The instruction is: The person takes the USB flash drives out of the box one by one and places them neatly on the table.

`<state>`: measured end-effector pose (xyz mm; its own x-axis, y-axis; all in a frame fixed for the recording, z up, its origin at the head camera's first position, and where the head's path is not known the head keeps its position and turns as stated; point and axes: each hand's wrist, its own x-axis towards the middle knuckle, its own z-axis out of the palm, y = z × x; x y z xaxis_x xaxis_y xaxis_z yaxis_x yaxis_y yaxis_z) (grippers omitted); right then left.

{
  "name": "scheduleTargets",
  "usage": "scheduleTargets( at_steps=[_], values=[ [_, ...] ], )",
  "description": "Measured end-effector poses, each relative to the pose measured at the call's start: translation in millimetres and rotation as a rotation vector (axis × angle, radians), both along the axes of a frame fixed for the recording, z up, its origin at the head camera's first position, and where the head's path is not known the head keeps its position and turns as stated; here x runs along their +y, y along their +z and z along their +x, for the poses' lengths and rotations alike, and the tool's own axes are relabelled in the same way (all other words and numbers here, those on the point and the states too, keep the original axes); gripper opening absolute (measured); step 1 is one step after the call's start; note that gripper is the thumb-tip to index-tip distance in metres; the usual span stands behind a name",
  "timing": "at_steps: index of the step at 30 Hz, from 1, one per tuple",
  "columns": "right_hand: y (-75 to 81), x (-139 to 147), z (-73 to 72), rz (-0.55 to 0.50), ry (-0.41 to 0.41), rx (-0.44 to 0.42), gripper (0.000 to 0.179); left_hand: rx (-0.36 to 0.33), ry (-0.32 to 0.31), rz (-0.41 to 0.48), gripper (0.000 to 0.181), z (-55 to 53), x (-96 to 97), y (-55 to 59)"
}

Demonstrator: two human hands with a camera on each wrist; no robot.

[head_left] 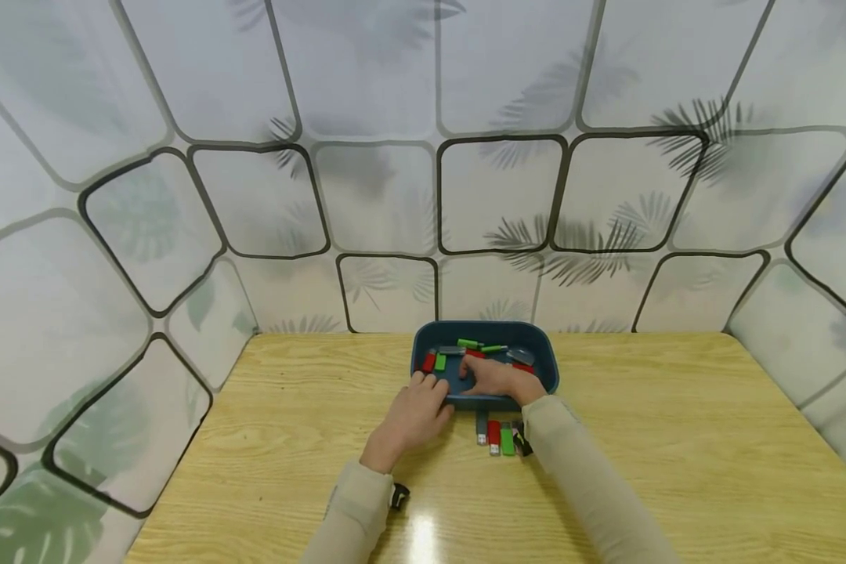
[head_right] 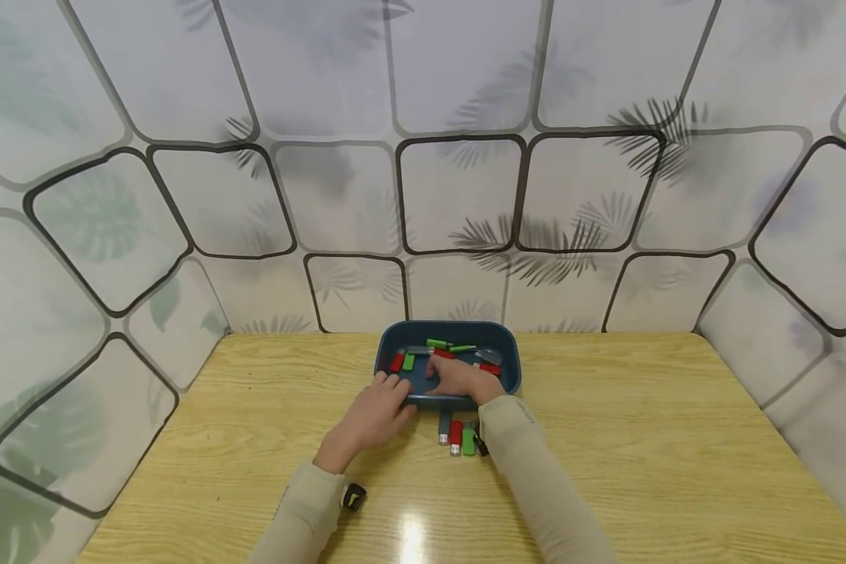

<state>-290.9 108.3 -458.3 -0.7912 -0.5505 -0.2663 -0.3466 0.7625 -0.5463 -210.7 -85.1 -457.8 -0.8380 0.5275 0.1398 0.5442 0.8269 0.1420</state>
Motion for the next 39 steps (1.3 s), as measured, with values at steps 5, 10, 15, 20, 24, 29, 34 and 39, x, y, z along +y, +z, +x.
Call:
scheduleTargets(
  at_steps=[5,10,15,20,24,29,34,39],
  values=[
    [-1.2,-8.4,-0.4,0.060,-0.012,0.026,0.034,0.008,0.003,0.001,0.018,1.1,-0.6,-1.2],
    [0.8,-12.5,-0.5,0.108,-0.034,0.032,0.033,0.018,-0.002,0.000,0.019,0.6,-0.9,-1.4],
    [6.0,-14.3,1.4,0.110,-0.035,0.021,0.033,0.028,0.000,-0.003,0.019,0.6,-1.6,-0.3],
    [4.9,-17.6,0.8,0.051,0.004,0.064,0.032,0.024,0.006,-0.009,0.020,0.8,-2.2,-0.2],
    [-1.8,-19.1,-2.2,-0.006,0.047,0.123,0.031,0.025,0.005,-0.011,0.020,0.3,-2.1,-1.0],
    [-5.1,-20.8,-5.1,-0.021,0.047,0.141,0.033,0.031,-0.001,-0.012,0.020,-0.1,-1.3,-0.7],
    [-4.6,-23.2,-4.8,-0.037,-0.012,0.118,0.048,0.023,-0.004,-0.016,0.021,0.3,-0.1,-1.1],
    [-2.7,-25.2,-5.1,-0.028,0.024,0.157,0.057,0.020,0.005,-0.006,0.023,1.1,-0.1,-0.6]
  ],
)
